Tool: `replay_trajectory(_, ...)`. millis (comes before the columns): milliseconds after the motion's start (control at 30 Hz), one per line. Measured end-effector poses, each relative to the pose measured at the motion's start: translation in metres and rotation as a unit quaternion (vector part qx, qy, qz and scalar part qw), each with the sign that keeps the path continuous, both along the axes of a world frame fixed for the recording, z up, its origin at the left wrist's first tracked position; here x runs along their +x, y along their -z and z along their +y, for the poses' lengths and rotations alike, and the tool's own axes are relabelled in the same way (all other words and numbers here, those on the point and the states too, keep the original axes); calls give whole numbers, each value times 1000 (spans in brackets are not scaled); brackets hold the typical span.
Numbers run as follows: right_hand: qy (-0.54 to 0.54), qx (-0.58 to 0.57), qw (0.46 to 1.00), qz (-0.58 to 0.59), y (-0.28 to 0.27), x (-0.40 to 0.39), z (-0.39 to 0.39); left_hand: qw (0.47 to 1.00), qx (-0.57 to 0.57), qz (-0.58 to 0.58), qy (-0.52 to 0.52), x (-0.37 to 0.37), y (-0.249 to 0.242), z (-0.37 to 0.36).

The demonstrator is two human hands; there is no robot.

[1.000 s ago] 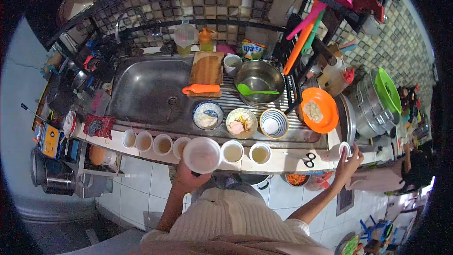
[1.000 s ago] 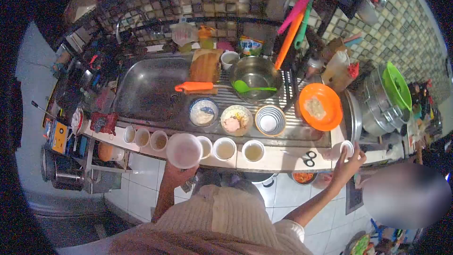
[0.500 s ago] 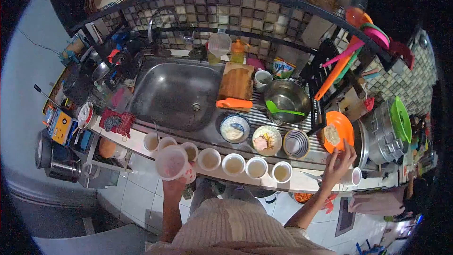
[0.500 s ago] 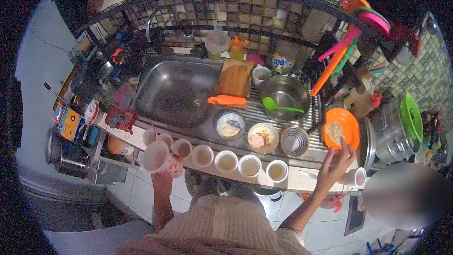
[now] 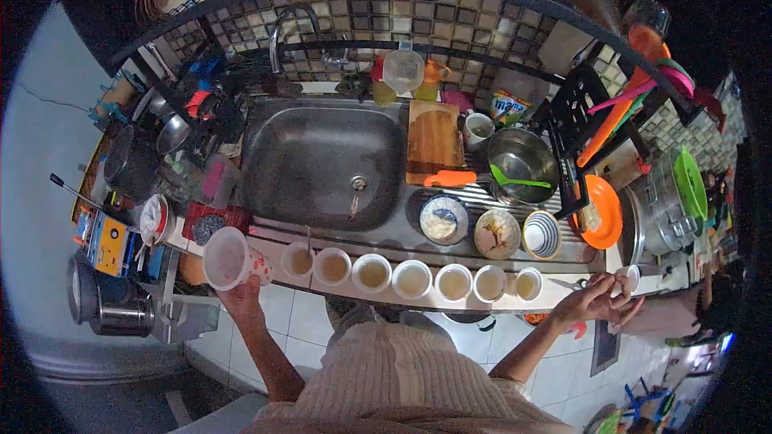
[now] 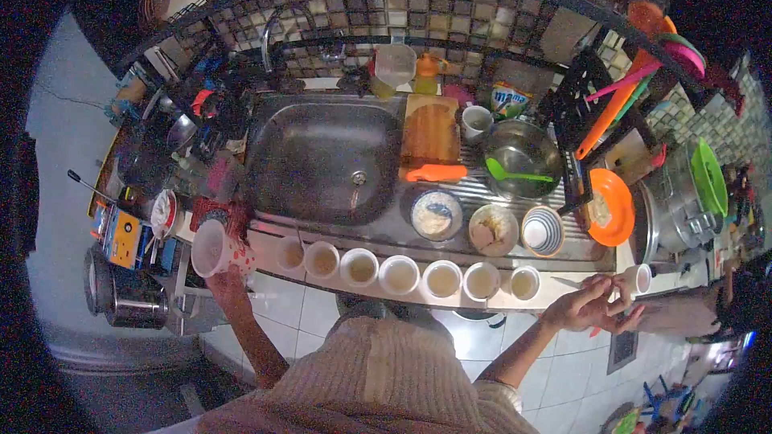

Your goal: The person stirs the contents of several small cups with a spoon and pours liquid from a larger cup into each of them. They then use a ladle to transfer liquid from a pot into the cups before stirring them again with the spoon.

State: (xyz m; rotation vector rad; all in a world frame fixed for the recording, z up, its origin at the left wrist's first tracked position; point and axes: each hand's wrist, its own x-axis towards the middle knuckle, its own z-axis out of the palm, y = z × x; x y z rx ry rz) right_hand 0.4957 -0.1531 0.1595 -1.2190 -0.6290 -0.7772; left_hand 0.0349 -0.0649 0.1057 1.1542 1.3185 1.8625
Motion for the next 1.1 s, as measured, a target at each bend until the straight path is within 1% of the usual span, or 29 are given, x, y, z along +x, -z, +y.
replay_trajectory(67,8,-38,998,51,4,-11,-4,1000,14,3,16,-11,-15,15)
replay_trajectory(100,10,-40,998,52,10,-12,-3,999,28,5,26,-19,-19,20)
replay_trajectory(133,-18,-76,997,27,19,-10,-2,998,37,52,18,-28,-19,26)
replay_trajectory(167,-46,-113,993,3,27,-8,-1,998,35,53,20,-34,-19,30)
replay_trajectory(200,-126,-201,971,29,23,-15,2,998,23,61,14,-38,-24,33)
replay_trajectory(233,-145,-290,941,98,22,-30,1,998,11,69,8,-43,-26,37)
replay_trajectory(267,-234,-362,899,85,19,-42,4,997,9,69,12,-49,-24,40)
replay_trajectory(300,-269,-389,875,103,8,-70,16,997,-17,72,3,-55,-23,43)
replay_trajectory(367,-378,-396,830,105,9,-123,35,996,-48,74,-5,-63,-20,49)
replay_trajectory(400,-461,-410,781,98,-2,-154,47,996,-47,73,-8,-63,-21,53)
replay_trajectory(433,-486,-440,751,76,9,-176,59,996,-43,71,-12,-65,-21,56)
replay_trajectory(500,-514,-445,730,67,22,-226,88,997,-31,71,3,-72,-16,62)
replay_trajectory(567,-468,-459,755,4,44,-259,115,997,-22,70,19,-76,-17,64)
replay_trajectory(600,-467,-458,756,4,54,-271,127,994,-53,94,23,-75,-23,65)
replay_trajectory(633,-467,-484,740,-10,64,-282,137,989,-86,119,27,-78,-25,65)
replay_trajectory(667,-467,-508,724,-25,69,-288,144,989,-87,119,28,-83,-20,67)
replay_trajectory(700,-466,-508,724,-24,66,-292,146,991,-54,104,61,-86,-14,70)
replay_trajectory(733,-504,-532,680,-19,62,-295,148,991,-23,88,94,-90,-10,72)
replay_trajectory(767,-538,-553,636,-17,59,-297,151,991,-21,86,96,-93,-8,74)
replay_trajectory(800,-552,-514,655,-38,63,-300,152,989,-44,99,97,-91,-12,72)
replay_trajectory(833,-552,-517,654,-33,66,-302,148,986,-70,113,98,-92,-14,68)
replay_trajectory(900,-533,-470,690,-134,69,-301,143,984,-79,116,112,-94,-13,69)
replay_trajectory(933,-532,-470,692,-134,60,-299,135,981,-86,120,123,-96,-13,70)
replay_trajectory(1000,-516,-454,687,-237,32,-293,113,979,-84,132,131,-100,-13,72)
replay_trajectory(1033,-516,-455,686,-238,23,-292,104,976,-85,144,137,-102,-13,70)
replay_trajectory(1067,-511,-419,705,-258,16,-290,96,977,-83,142,135,-104,-12,70)
replay_trajectory(1100,-504,-382,723,-278,12,-288,90,973,-86,173,129,-107,-11,72)
